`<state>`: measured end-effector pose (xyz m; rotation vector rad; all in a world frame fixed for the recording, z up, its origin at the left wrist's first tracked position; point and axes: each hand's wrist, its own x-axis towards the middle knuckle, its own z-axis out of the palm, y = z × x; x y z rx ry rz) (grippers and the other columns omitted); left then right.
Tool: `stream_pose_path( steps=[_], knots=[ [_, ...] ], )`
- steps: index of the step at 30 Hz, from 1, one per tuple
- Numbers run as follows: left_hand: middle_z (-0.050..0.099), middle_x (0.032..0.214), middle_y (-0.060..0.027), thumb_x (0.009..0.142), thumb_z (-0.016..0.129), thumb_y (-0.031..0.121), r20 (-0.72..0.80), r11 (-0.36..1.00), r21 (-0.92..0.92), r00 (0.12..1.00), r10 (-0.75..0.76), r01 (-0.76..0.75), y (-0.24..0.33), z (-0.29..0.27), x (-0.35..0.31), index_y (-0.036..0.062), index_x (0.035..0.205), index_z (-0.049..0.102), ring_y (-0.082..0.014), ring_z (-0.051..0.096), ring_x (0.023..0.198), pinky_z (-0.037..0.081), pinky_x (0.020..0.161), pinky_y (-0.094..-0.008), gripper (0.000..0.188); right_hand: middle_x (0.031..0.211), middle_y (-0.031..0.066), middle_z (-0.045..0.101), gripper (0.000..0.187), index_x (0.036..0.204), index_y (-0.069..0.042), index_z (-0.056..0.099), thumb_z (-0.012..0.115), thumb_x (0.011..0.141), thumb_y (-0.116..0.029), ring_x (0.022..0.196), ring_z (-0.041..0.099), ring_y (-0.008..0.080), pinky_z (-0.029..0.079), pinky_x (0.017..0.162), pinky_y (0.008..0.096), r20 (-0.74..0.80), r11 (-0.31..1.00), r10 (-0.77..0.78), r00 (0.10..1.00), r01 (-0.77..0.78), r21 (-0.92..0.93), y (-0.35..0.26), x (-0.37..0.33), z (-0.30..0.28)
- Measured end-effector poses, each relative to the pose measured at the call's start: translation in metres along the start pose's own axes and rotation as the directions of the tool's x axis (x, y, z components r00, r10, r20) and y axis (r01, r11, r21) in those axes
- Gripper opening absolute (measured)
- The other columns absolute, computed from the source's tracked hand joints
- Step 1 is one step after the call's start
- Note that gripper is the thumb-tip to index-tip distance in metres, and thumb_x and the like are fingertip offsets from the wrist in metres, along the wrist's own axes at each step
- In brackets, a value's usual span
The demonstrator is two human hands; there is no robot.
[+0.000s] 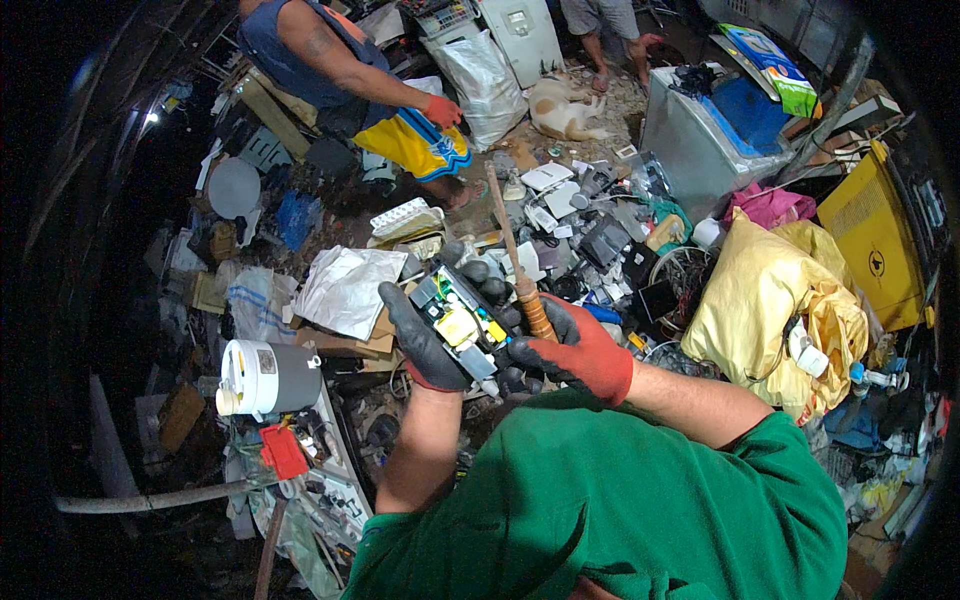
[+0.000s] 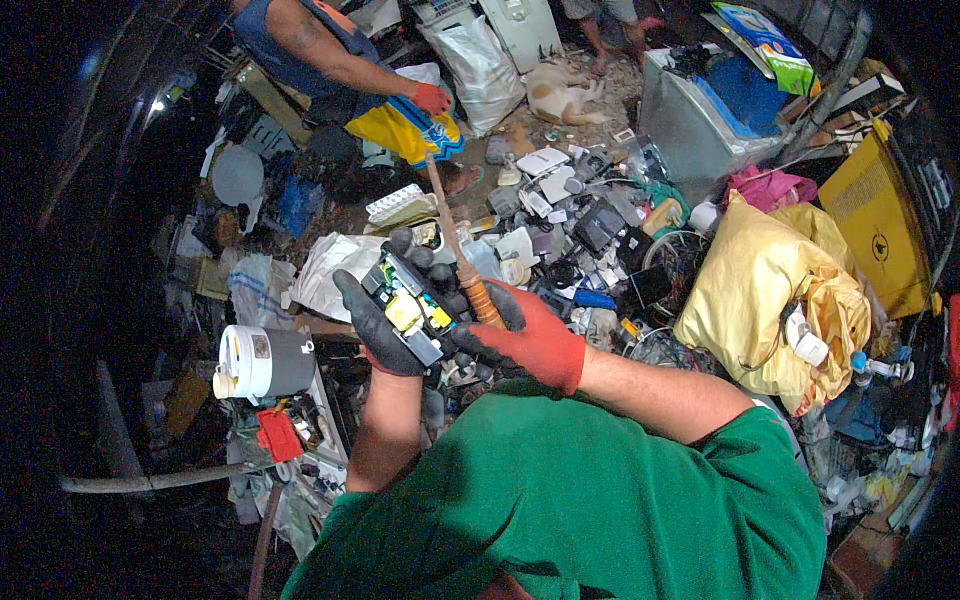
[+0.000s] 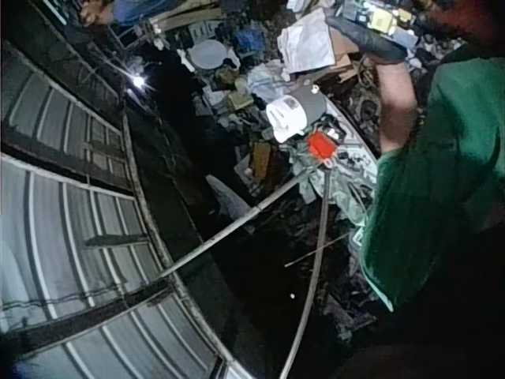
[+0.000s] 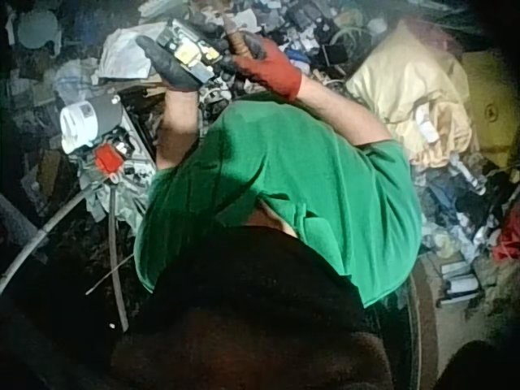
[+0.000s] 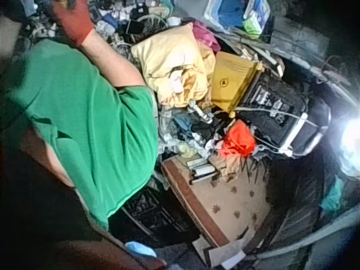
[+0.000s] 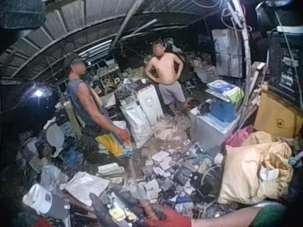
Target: The person uses a screwdriver and pliers to disassemble a circuit board and other electronic components from a pile of scrap.
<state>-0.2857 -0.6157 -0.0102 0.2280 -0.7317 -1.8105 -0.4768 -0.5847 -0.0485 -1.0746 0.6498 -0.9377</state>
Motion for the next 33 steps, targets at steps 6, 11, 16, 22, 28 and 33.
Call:
stream_pose_path(
  steps=[6, 11, 16, 22, 28, 33],
  knots=[
    [0.057, 0.125, -0.0207, 0.087, 0.039, 0.072, -0.209, 0.956, -0.273, 0.977, 0.049, -0.106, -0.020, 0.002, -0.007, 0.0099, 0.135, 0.044, -0.0384, 0.059, 0.107, 0.051, 0.088, -0.0535, 0.079, 0.108, 0.0072, 0.064, 0.039, 0.130, -0.001, 0.048, 0.059, 0.094, -0.011, 0.099, 0.057, 0.0094, 0.047, 0.089, 0.0258, 0.178, 0.838, 0.114, 0.977, -0.191, 0.511, -0.005, -0.004, -0.002],
    [0.057, 0.126, -0.0165, 0.091, 0.040, 0.066, 0.061, 0.997, 0.082, 0.998, -0.006, 0.001, -0.015, 0.000, -0.013, 0.0137, 0.136, 0.044, -0.0366, 0.059, 0.108, 0.051, 0.089, -0.0516, 0.069, 0.110, 0.0049, 0.061, 0.043, 0.135, -0.002, 0.042, 0.056, 0.095, -0.011, 0.092, 0.058, 0.0090, 0.052, 0.076, 0.0269, -0.008, 0.995, -0.091, 0.996, 0.091, -0.040, 0.003, -0.003, 0.003],
    [0.060, 0.119, -0.0178, 0.090, 0.041, 0.067, -0.074, 0.973, -0.104, 0.978, 0.197, -0.204, -0.019, 0.004, -0.023, 0.0099, 0.137, 0.044, -0.0377, 0.062, 0.102, 0.052, 0.087, -0.0524, 0.074, 0.124, 0.0081, 0.056, 0.047, 0.138, -0.001, 0.040, 0.056, 0.094, -0.012, 0.111, 0.052, 0.0128, 0.042, 0.096, 0.0298, -0.017, 0.978, -0.036, 0.999, 0.032, -0.205, -0.004, -0.020, -0.009],
    [0.060, 0.119, -0.0215, 0.088, 0.042, 0.069, 0.034, 0.992, -0.129, 0.999, -0.006, 0.010, -0.005, -0.016, -0.032, 0.0019, 0.133, 0.047, -0.0392, 0.065, 0.094, 0.055, 0.081, -0.0516, 0.081, 0.121, 0.0184, 0.060, 0.050, 0.135, 0.000, 0.045, 0.058, 0.088, -0.011, 0.113, 0.058, 0.0267, 0.043, 0.098, 0.0360, 0.027, 0.836, -0.245, 0.969, 0.225, -0.501, -0.029, -0.041, -0.022],
    [0.062, 0.116, -0.0229, 0.089, 0.043, 0.067, -0.048, 0.999, 0.040, 0.999, 0.015, -0.013, 0.006, -0.031, -0.039, -0.0001, 0.133, 0.047, -0.0371, 0.066, 0.089, 0.056, 0.076, -0.0488, 0.081, 0.111, 0.0198, 0.062, 0.049, 0.126, -0.002, 0.056, 0.067, 0.079, -0.014, 0.096, 0.064, 0.0358, 0.051, 0.082, 0.0386, 0.075, 0.601, -0.356, 0.932, 0.290, -0.745, -0.055, -0.062, -0.039],
    [0.063, 0.113, -0.0217, 0.089, 0.048, 0.062, -0.127, 0.986, 0.150, 0.987, 0.094, -0.075, 0.005, -0.029, -0.047, 0.0015, 0.136, 0.044, -0.0328, 0.066, 0.088, 0.056, 0.077, -0.0447, 0.077, 0.106, 0.0181, 0.064, 0.042, 0.115, -0.003, 0.062, 0.071, 0.075, -0.013, 0.090, 0.065, 0.0361, 0.053, 0.078, 0.0389, 0.084, 0.479, -0.426, 0.901, 0.303, -0.824, -0.069, -0.072, -0.041]
  ],
)
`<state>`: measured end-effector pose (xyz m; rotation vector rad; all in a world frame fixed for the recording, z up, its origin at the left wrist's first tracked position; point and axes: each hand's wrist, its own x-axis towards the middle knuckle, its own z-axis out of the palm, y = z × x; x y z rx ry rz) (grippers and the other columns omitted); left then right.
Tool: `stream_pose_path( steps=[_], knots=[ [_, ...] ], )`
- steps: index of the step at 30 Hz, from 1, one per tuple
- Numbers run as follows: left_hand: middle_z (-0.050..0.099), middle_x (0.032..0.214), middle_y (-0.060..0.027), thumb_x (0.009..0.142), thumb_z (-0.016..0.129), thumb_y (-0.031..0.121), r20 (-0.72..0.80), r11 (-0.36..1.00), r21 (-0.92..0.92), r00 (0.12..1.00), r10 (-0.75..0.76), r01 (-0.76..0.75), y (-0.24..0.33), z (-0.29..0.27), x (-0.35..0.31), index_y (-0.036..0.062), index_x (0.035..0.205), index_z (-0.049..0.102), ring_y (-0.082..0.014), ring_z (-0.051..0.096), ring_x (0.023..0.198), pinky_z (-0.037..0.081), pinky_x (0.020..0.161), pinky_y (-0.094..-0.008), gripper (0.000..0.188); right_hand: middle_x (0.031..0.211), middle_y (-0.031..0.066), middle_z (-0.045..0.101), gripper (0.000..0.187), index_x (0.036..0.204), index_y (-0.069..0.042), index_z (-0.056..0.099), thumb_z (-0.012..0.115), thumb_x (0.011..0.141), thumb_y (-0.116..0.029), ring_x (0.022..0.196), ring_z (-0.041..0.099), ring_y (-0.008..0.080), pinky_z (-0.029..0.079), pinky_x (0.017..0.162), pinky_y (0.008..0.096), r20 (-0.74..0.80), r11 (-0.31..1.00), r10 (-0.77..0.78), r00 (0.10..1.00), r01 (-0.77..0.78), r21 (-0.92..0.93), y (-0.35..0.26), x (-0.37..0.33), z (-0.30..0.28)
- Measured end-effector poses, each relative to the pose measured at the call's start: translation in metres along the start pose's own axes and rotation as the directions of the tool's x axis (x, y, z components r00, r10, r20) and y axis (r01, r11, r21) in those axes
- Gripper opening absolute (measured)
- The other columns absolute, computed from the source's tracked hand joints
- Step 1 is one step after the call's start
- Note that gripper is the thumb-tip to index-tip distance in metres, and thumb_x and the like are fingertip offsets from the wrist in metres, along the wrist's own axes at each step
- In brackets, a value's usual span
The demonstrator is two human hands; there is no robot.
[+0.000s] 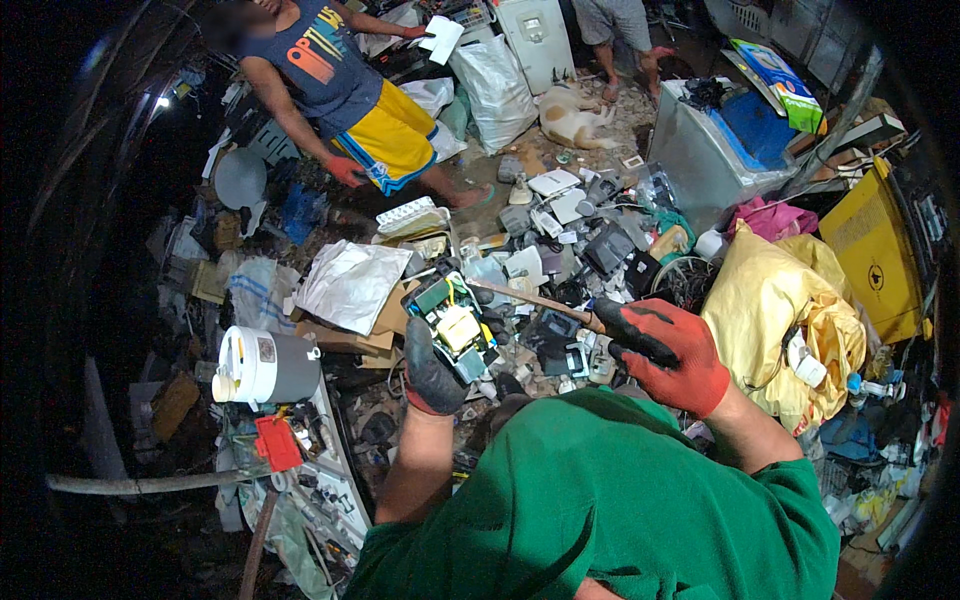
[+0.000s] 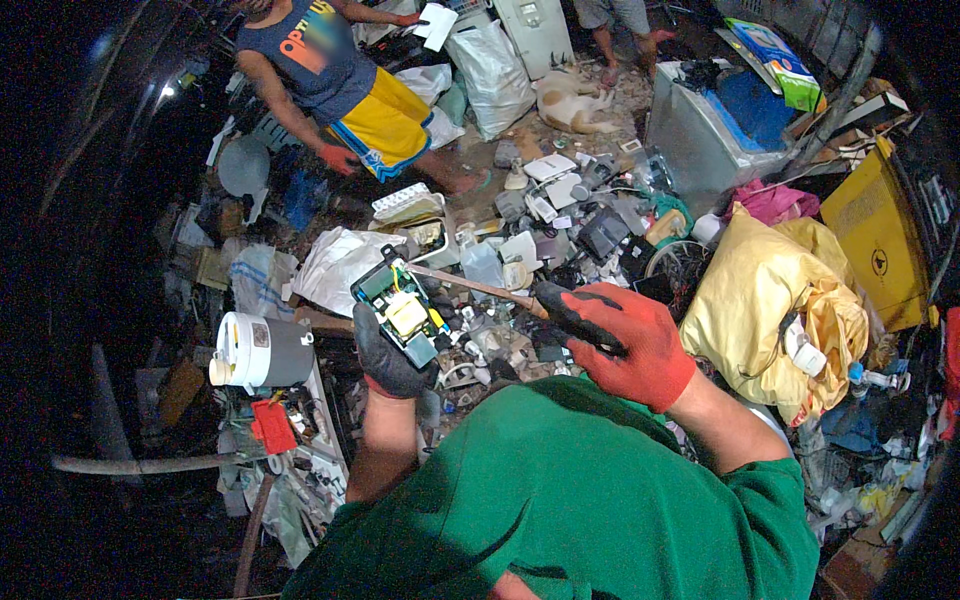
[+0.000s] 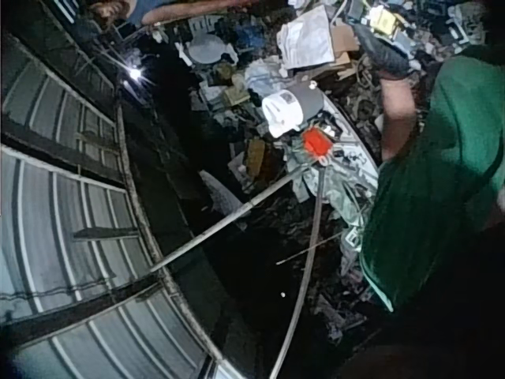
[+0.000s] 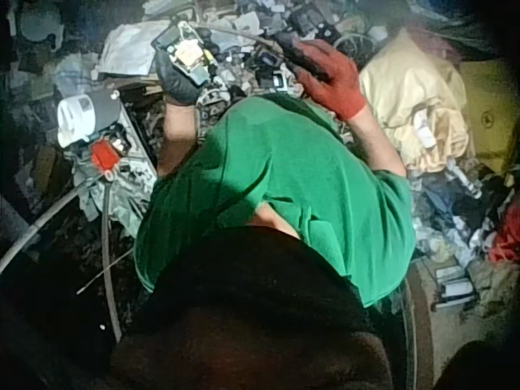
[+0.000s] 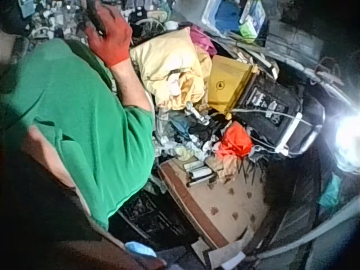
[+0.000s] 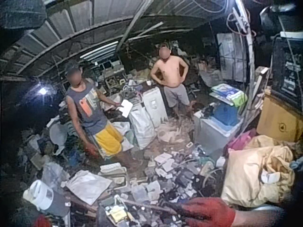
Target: The person uses a screwdriver and pliers to disassemble a circuit board and other electronic components from a pile of scrap.
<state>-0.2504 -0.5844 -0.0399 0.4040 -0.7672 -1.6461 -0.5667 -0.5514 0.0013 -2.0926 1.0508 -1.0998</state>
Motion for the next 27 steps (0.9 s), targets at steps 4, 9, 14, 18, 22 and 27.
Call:
stream_pose_path(
  steps=[4, 9, 14, 18, 22, 27],
  knots=[
    [0.064, 0.108, -0.0167, 0.093, 0.054, 0.048, -0.227, 0.997, -0.053, 0.972, -0.062, 0.051, -0.015, -0.050, -0.023, 0.0016, 0.137, 0.044, -0.0277, 0.064, 0.087, 0.055, 0.078, -0.0384, 0.064, 0.105, 0.0181, 0.065, 0.040, 0.112, -0.004, 0.064, 0.072, 0.074, -0.012, 0.088, 0.066, 0.0356, 0.054, 0.076, 0.0386, -0.026, 0.998, -0.054, 0.998, 0.053, -0.022, -0.004, 0.000, -0.002],
    [0.064, 0.109, -0.0134, 0.096, 0.053, 0.025, -0.543, 0.923, -0.130, 0.753, -0.372, 0.362, -0.001, -0.142, -0.010, -0.0002, 0.130, 0.051, -0.0225, 0.063, 0.093, 0.053, 0.081, -0.0338, 0.042, 0.104, 0.0177, 0.065, 0.040, 0.112, -0.005, 0.065, 0.072, 0.073, -0.012, 0.085, 0.066, 0.0358, 0.055, 0.074, 0.0389, -0.007, 0.998, -0.070, 0.998, 0.070, -0.008, -0.007, 0.003, -0.007],
    [0.055, 0.124, -0.0180, 0.094, 0.055, 0.028, -0.148, 0.499, 0.865, 0.978, 0.148, 0.056, 0.013, -0.059, -0.041, -0.0008, 0.135, 0.046, -0.0269, 0.056, 0.109, 0.045, 0.094, -0.0355, 0.051, 0.104, 0.0175, 0.065, 0.043, 0.113, -0.008, 0.065, 0.073, 0.071, -0.015, 0.085, 0.066, 0.0351, 0.055, 0.072, 0.0395, 0.042, 0.982, -0.146, 0.988, 0.150, -0.113, -0.011, 0.009, -0.024],
    [0.043, 0.142, -0.0239, 0.091, 0.057, 0.044, 0.152, 0.433, 0.883, 0.984, 0.097, -0.179, 0.027, -0.009, -0.043, -0.0023, 0.141, 0.038, -0.0326, 0.046, 0.128, 0.034, 0.108, -0.0379, 0.071, 0.104, 0.0177, 0.065, 0.044, 0.115, -0.008, 0.065, 0.072, 0.072, -0.017, 0.087, 0.066, 0.0358, 0.055, 0.073, 0.0400, 0.104, 0.971, -0.160, 0.982, 0.175, -0.161, -0.011, 0.008, -0.033],
    [0.040, 0.145, -0.0211, 0.095, 0.054, 0.038, 0.047, 0.088, 0.993, 0.964, 0.261, -0.073, 0.013, -0.040, -0.058, -0.0008, 0.144, 0.031, -0.0315, 0.041, 0.133, 0.031, 0.110, -0.0384, 0.067, 0.106, 0.0175, 0.064, 0.052, 0.122, -0.003, 0.058, 0.074, 0.075, -0.017, 0.092, 0.065, 0.0309, 0.052, 0.081, 0.0378, 0.147, 0.997, 0.022, 0.989, -0.032, 0.065, -0.004, 0.002, -0.019],
    [0.043, 0.141, -0.0198, 0.093, 0.053, 0.022, -0.170, 0.579, 0.792, 0.981, -0.094, 0.193, -0.047, -0.054, -0.074, 0.0003, 0.145, 0.031, -0.0295, 0.040, 0.133, 0.030, 0.111, -0.0402, 0.060, 0.105, 0.0048, 0.062, 0.060, 0.130, -0.002, 0.049, 0.076, 0.080, -0.018, 0.094, 0.056, 0.0144, 0.048, 0.085, 0.0333, 0.300, 0.682, 0.387, 0.872, -0.489, 0.543, 0.003, -0.010, 0.052]
  ],
)
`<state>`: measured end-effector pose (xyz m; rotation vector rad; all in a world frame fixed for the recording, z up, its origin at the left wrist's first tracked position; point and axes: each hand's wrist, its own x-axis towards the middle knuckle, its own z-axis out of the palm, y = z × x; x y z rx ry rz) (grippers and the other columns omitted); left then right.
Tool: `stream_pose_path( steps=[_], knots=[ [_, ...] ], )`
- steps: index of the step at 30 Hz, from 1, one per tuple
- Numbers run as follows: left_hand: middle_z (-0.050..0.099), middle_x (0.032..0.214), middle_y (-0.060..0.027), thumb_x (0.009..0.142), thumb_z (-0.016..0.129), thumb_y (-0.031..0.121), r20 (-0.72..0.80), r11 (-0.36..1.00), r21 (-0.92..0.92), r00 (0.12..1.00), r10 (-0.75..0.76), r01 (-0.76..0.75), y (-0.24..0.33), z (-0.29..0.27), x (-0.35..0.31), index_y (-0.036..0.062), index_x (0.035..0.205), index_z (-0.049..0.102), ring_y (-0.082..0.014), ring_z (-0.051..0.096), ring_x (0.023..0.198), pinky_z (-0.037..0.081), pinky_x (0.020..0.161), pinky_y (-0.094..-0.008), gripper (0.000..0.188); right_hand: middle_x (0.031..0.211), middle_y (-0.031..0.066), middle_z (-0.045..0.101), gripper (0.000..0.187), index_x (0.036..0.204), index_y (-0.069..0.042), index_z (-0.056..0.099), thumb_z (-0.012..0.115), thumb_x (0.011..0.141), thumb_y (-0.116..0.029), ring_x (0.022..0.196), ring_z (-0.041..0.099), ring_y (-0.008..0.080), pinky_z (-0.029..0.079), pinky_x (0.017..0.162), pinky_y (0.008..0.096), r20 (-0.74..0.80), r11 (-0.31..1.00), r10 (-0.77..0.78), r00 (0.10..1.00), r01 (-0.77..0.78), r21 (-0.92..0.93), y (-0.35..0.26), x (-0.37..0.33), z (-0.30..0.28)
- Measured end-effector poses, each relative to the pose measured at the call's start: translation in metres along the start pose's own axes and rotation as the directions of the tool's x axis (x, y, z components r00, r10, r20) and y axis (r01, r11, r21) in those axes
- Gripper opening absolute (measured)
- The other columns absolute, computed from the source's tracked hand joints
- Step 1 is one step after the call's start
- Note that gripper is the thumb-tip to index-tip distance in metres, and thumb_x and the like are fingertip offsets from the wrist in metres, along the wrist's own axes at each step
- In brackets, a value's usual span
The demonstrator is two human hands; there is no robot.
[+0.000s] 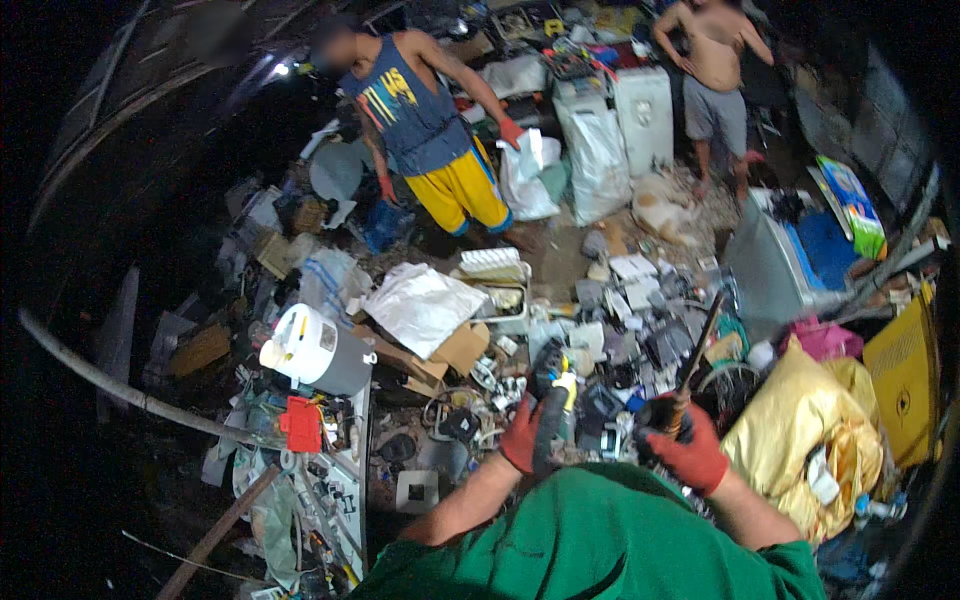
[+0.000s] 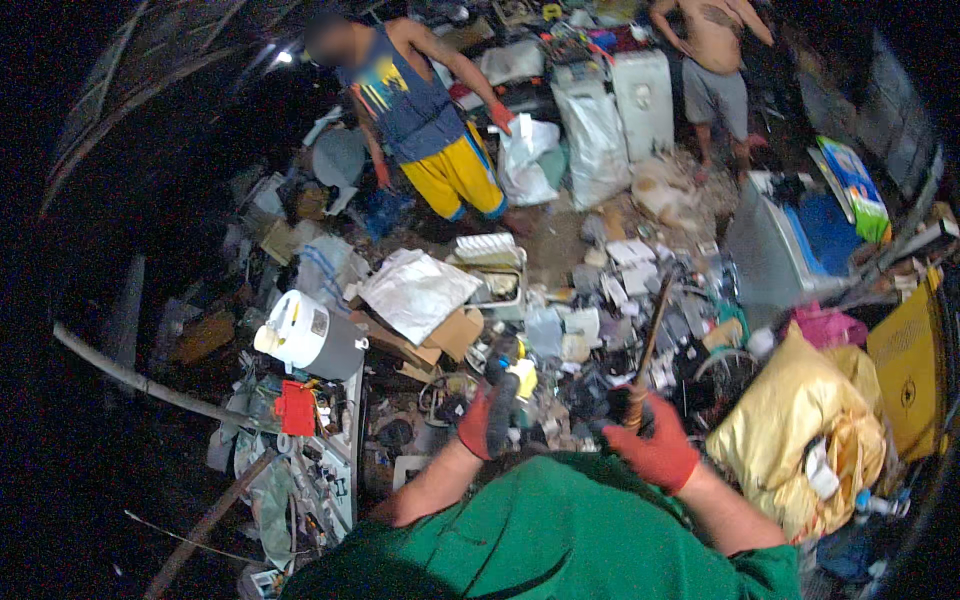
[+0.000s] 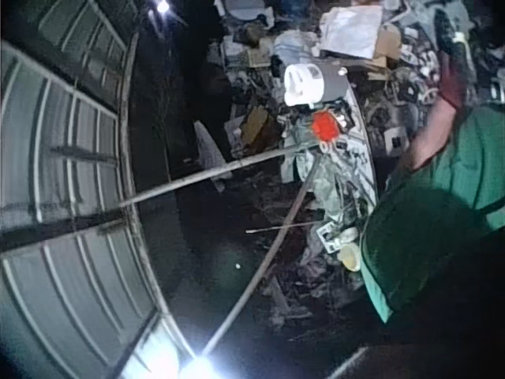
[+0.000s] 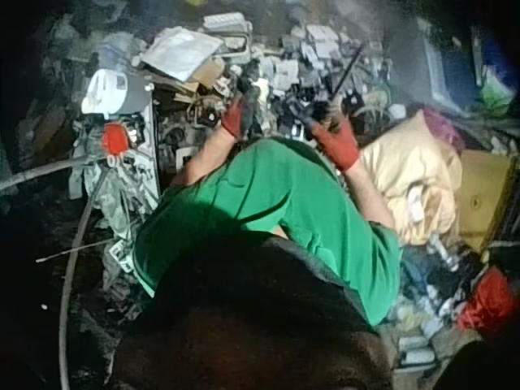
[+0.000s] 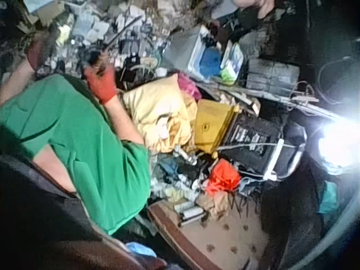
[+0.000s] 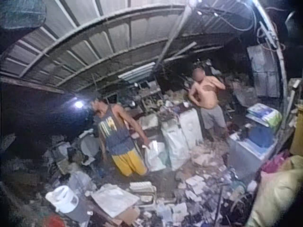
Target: The person uses a screwdriver and pliers to disassemble a circuit board and other electronic components from a pile of scrap.
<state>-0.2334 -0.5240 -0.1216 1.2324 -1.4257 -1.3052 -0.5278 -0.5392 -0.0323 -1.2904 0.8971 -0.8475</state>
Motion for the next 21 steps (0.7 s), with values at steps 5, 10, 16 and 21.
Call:
stream_pose_path(
  steps=[5, 10, 16, 21],
  knots=[
    [0.056, 0.112, -0.0055, 0.095, 0.055, 0.029, -0.160, 0.816, -0.563, 0.952, -0.260, 0.128, 0.018, 0.038, 0.014, 0.0136, 0.139, 0.040, -0.0167, 0.057, 0.096, 0.050, 0.079, -0.0332, 0.049, 0.116, 0.0133, 0.056, 0.061, 0.129, -0.004, 0.049, 0.077, 0.076, -0.017, 0.108, 0.054, 0.0238, 0.043, 0.096, 0.0374, 0.162, 0.970, -0.188, 0.969, 0.209, -0.127, 0.031, 0.031, 0.038],
    [0.054, 0.097, -0.0002, 0.098, 0.053, 0.029, -0.117, 0.699, -0.696, 0.935, -0.335, 0.164, 0.010, 0.043, 0.016, 0.0199, 0.133, 0.043, -0.0113, 0.053, 0.079, 0.047, 0.058, -0.0251, 0.037, 0.129, 0.0086, 0.050, 0.081, 0.137, -0.002, 0.041, 0.084, 0.069, -0.016, 0.121, 0.047, 0.0194, 0.037, 0.105, 0.0346, 0.211, 0.940, -0.229, 0.950, 0.273, -0.207, 0.042, 0.043, 0.056],
    [0.054, 0.114, -0.0067, 0.100, 0.045, 0.038, -0.189, 0.895, -0.445, 0.974, -0.125, 0.029, -0.024, 0.043, 0.011, 0.0114, 0.130, 0.047, -0.0160, 0.055, 0.099, 0.051, 0.075, -0.0307, 0.040, 0.132, 0.0148, 0.051, 0.088, 0.138, -0.002, 0.039, 0.086, 0.066, -0.018, 0.123, 0.049, 0.0244, 0.038, 0.106, 0.0370, 0.276, 0.987, -0.104, 0.955, 0.134, -0.090, 0.046, 0.049, 0.060],
    [0.052, 0.123, -0.0069, 0.101, 0.039, 0.043, -0.250, 0.950, 0.184, 0.922, 0.294, -0.253, -0.012, 0.041, -0.002, 0.0082, 0.132, 0.046, -0.0156, 0.054, 0.106, 0.049, 0.087, -0.0308, 0.047, 0.139, 0.0133, 0.047, 0.085, 0.143, 0.000, 0.033, 0.080, 0.074, -0.015, 0.126, 0.046, 0.0207, 0.036, 0.106, 0.0344, 0.318, 0.988, -0.149, 0.936, 0.151, 0.020, 0.056, 0.053, 0.066]
  ],
)
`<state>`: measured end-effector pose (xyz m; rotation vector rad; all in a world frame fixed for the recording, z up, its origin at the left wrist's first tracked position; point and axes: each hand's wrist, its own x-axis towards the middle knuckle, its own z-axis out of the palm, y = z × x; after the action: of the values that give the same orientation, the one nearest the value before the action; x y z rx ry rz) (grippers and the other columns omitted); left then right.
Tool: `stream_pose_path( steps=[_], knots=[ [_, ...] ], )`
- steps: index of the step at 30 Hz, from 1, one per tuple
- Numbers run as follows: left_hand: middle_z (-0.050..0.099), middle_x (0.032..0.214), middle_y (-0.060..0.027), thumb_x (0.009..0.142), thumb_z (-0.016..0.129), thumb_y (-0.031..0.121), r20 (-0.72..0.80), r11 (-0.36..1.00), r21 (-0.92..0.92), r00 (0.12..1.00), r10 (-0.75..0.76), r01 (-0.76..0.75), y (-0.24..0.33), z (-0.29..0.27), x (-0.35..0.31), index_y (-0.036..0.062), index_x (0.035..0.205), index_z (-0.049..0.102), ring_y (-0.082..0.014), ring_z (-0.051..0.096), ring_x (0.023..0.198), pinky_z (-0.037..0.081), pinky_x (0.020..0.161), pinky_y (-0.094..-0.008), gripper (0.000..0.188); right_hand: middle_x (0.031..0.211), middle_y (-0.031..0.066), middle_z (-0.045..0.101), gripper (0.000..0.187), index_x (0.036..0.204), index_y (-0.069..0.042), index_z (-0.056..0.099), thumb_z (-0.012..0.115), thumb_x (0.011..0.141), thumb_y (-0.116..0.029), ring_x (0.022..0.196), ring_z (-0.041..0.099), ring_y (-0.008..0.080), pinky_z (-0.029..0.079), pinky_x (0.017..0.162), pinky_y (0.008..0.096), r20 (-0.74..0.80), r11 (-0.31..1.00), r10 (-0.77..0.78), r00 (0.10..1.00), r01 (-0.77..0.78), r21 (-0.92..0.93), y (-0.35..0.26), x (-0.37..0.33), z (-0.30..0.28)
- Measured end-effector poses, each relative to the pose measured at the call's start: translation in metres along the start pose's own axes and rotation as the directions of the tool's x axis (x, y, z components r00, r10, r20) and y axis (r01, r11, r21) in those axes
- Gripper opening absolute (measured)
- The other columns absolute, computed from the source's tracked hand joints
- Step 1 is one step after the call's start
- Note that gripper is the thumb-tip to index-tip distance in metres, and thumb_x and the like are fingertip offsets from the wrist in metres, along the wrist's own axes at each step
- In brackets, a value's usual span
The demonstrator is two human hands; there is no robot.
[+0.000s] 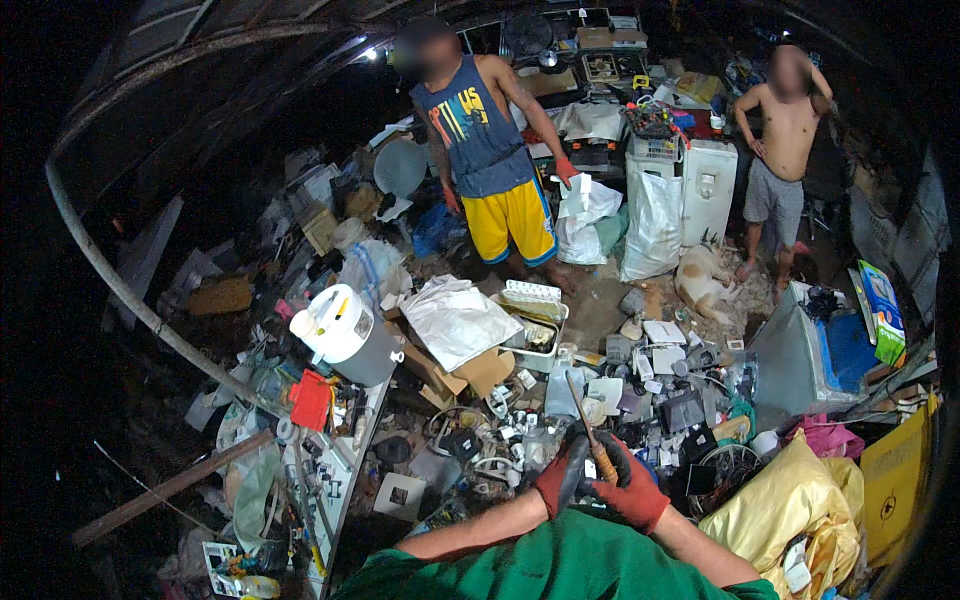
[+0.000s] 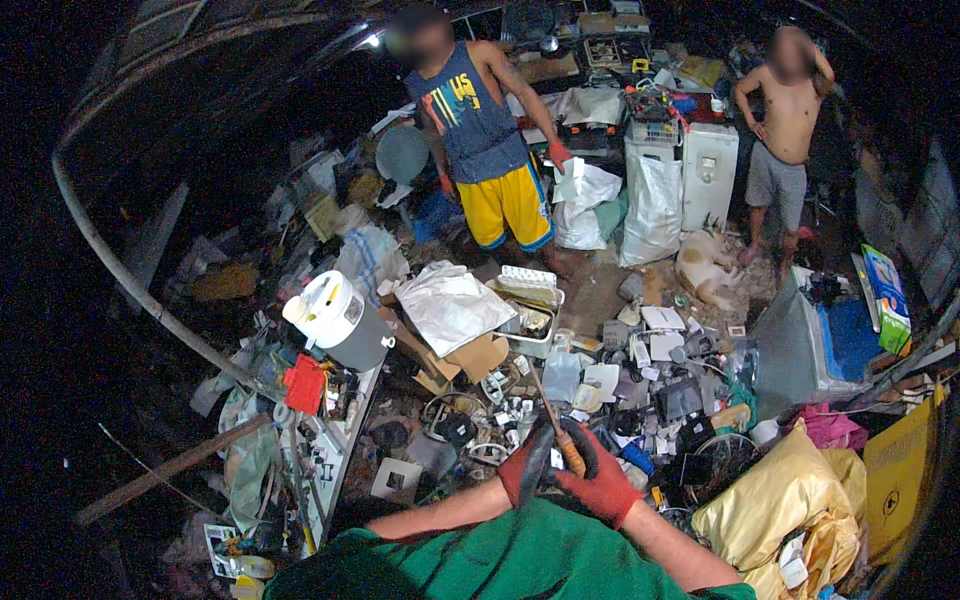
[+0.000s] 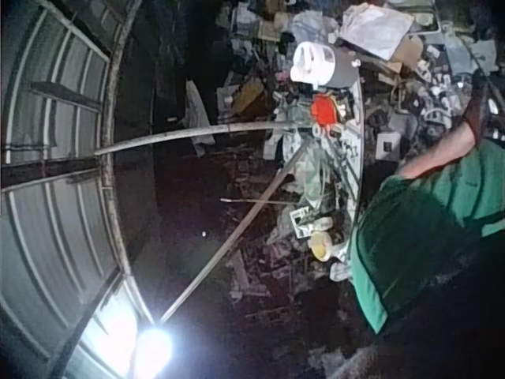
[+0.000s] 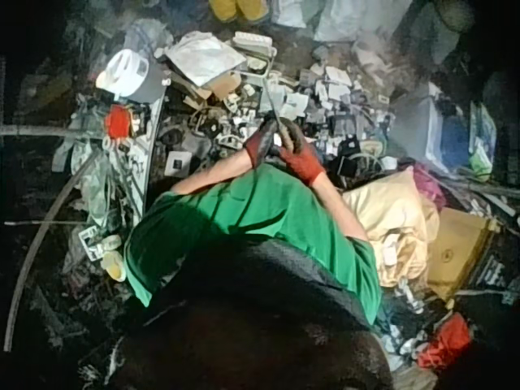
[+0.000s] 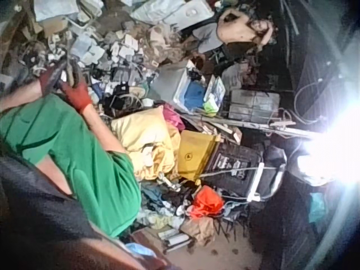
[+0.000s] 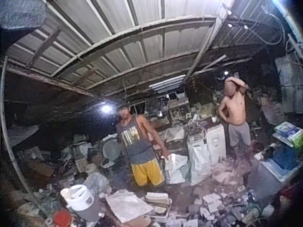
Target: The person uses a screwdriver and pliers to disassemble a circuit board and other electronic components from a pile of scrap.
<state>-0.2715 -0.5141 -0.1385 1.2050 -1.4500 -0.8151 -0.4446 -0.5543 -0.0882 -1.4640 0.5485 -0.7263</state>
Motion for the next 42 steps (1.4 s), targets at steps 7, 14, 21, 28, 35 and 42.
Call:
stream_pose_path(
  steps=[7, 14, 21, 28, 35, 42],
  knots=[
    [0.056, 0.119, -0.0053, 0.100, 0.044, 0.045, 0.222, 0.590, -0.592, 0.814, -0.537, 0.550, 0.029, 0.001, 0.002, 0.0072, 0.129, 0.049, -0.0135, 0.053, 0.108, 0.045, 0.091, -0.0279, 0.048, 0.123, 0.0098, 0.057, 0.071, 0.140, 0.000, 0.036, 0.074, 0.082, -0.013, 0.110, 0.054, 0.0167, 0.045, 0.095, 0.0311, 0.015, 0.972, 0.218, 0.976, -0.218, 0.082, 0.021, 0.003, -0.009],
    [0.045, 0.135, -0.0092, 0.081, 0.076, 0.016, 0.349, 0.848, -0.280, 0.871, -0.346, 0.450, 0.024, -0.013, -0.001, 0.0039, 0.147, 0.021, -0.0171, 0.044, 0.122, 0.036, 0.105, -0.0333, 0.086, 0.123, 0.0074, 0.056, 0.053, 0.136, -0.003, 0.041, 0.065, 0.089, -0.008, 0.111, 0.052, 0.0157, 0.044, 0.097, 0.0316, -0.082, 0.974, 0.142, 0.986, -0.125, 0.187, 0.012, -0.003, -0.016],
    [0.044, 0.137, -0.0103, 0.085, 0.071, 0.006, 0.341, 0.910, -0.135, 0.881, -0.329, 0.392, 0.038, -0.015, -0.001, 0.0081, 0.150, 0.012, -0.0161, 0.047, 0.120, 0.044, 0.099, -0.0339, 0.088, 0.122, 0.0074, 0.056, 0.055, 0.135, -0.002, 0.042, 0.068, 0.088, -0.014, 0.111, 0.052, 0.0159, 0.045, 0.095, 0.0312, -0.070, 0.954, 0.178, 0.982, -0.155, 0.256, 0.002, -0.007, -0.014],
    [0.043, 0.138, -0.0102, 0.088, 0.066, 0.003, 0.334, 0.840, -0.326, 0.884, -0.326, 0.433, 0.029, -0.020, -0.014, 0.0104, 0.150, 0.013, -0.0167, 0.047, 0.121, 0.044, 0.099, -0.0352, 0.082, 0.119, 0.0076, 0.055, 0.057, 0.133, -0.002, 0.043, 0.071, 0.087, -0.021, 0.107, 0.051, 0.0152, 0.045, 0.092, 0.0314, -0.118, 0.958, 0.286, 0.951, -0.280, 0.071, 0.017, -0.005, -0.010],
    [0.033, 0.145, -0.0119, 0.084, 0.070, 0.006, 0.304, 0.946, -0.186, 0.931, -0.201, 0.265, 0.028, -0.021, -0.011, 0.0084, 0.152, 0.008, -0.0196, 0.041, 0.128, 0.036, 0.106, -0.0359, 0.092, 0.114, 0.0054, 0.053, 0.048, 0.128, -0.004, 0.044, 0.068, 0.088, -0.015, 0.104, 0.050, 0.0129, 0.044, 0.090, 0.0296, -0.049, 0.989, 0.130, 0.990, -0.126, 0.082, 0.018, -0.008, -0.010],
    [0.039, 0.142, -0.0077, 0.080, 0.072, 0.003, 0.435, 0.743, -0.343, 0.798, -0.416, 0.574, 0.052, -0.030, 0.001, 0.0126, 0.153, 0.011, -0.0159, 0.045, 0.123, 0.044, 0.098, -0.0332, 0.096, 0.120, 0.0101, 0.053, 0.052, 0.131, -0.001, 0.043, 0.068, 0.087, -0.015, 0.110, 0.050, 0.0168, 0.042, 0.096, 0.0321, -0.099, 0.977, 0.146, 0.984, -0.129, 0.167, 0.021, -0.008, -0.004]
  ],
)
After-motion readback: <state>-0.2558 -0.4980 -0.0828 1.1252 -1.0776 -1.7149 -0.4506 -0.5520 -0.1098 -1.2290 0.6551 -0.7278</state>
